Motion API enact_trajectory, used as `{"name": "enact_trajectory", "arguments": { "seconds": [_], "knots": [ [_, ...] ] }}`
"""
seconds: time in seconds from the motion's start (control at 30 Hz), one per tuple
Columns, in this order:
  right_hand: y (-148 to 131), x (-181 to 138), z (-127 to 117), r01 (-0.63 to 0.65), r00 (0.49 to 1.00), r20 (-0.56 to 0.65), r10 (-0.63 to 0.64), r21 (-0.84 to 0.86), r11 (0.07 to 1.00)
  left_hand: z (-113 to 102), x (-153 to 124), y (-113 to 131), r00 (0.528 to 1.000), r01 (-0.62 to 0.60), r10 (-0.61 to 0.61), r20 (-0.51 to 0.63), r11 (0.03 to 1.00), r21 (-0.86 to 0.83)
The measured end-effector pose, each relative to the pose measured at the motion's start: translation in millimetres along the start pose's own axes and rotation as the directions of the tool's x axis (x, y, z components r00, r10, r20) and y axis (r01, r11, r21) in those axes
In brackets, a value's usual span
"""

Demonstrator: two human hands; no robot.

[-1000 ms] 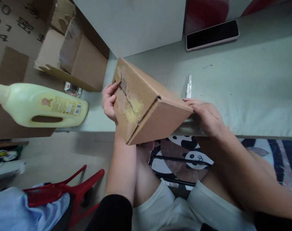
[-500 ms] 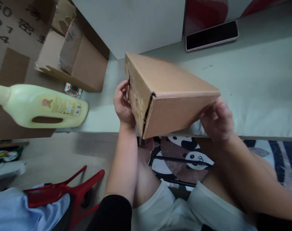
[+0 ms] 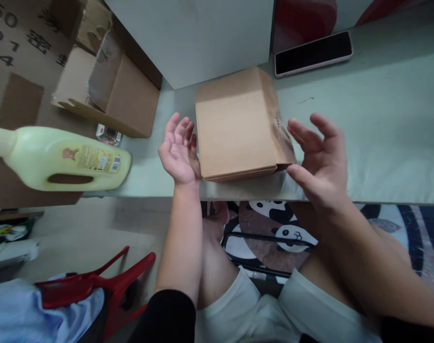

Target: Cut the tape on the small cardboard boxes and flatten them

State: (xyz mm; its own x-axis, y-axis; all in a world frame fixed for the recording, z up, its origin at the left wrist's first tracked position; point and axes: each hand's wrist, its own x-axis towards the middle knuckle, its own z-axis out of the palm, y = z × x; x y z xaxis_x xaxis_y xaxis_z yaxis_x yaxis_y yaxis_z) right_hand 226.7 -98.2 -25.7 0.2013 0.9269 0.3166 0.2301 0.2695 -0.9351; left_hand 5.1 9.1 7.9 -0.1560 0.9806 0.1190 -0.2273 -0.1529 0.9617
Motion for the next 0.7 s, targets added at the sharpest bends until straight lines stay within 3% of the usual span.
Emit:
{"name": "enact_trajectory", "arguments": {
  "seconds": [0.2, 0.3, 0.43, 0.53, 0.7],
  "knots": [
    [3.9, 1.0, 2.8, 0.002, 1.0, 0.002, -0.002, 0.01, 1.0, -2.4, 0.4, -5.2, 0.998, 0.003, -0.006, 0.062, 0.998, 0.06],
    [10.1, -0.3, 1.8, -0.088, 0.996, -0.031, 0.088, -0.004, 0.996, -6.7, 4.2, -10.3, 0.998, 0.014, -0.018, 0.061, 0.998, 0.059],
    [13.6, -0.7, 0.7, -0.165, 0.986, 0.032, 0.164, 0.04, 0.985, -12.4, 8.2, -17.7, 0.986, 0.146, -0.148, 0.074, 0.989, 0.036],
    [10.6, -1.2, 0.5, -0.133, 0.99, 0.056, 0.131, 0.028, 0.991, -13.5, 8.9, -20.8, 0.973, 0.214, -0.214, 0.088, 0.977, 0.017],
    [7.9, -1.9, -0.8, -0.037, 0.997, 0.06, 0.041, -0.072, 0.997, -9.8, 4.7, -16.8, 0.972, 0.196, -0.19, 0.14, 0.98, -0.032]
  ]
}}
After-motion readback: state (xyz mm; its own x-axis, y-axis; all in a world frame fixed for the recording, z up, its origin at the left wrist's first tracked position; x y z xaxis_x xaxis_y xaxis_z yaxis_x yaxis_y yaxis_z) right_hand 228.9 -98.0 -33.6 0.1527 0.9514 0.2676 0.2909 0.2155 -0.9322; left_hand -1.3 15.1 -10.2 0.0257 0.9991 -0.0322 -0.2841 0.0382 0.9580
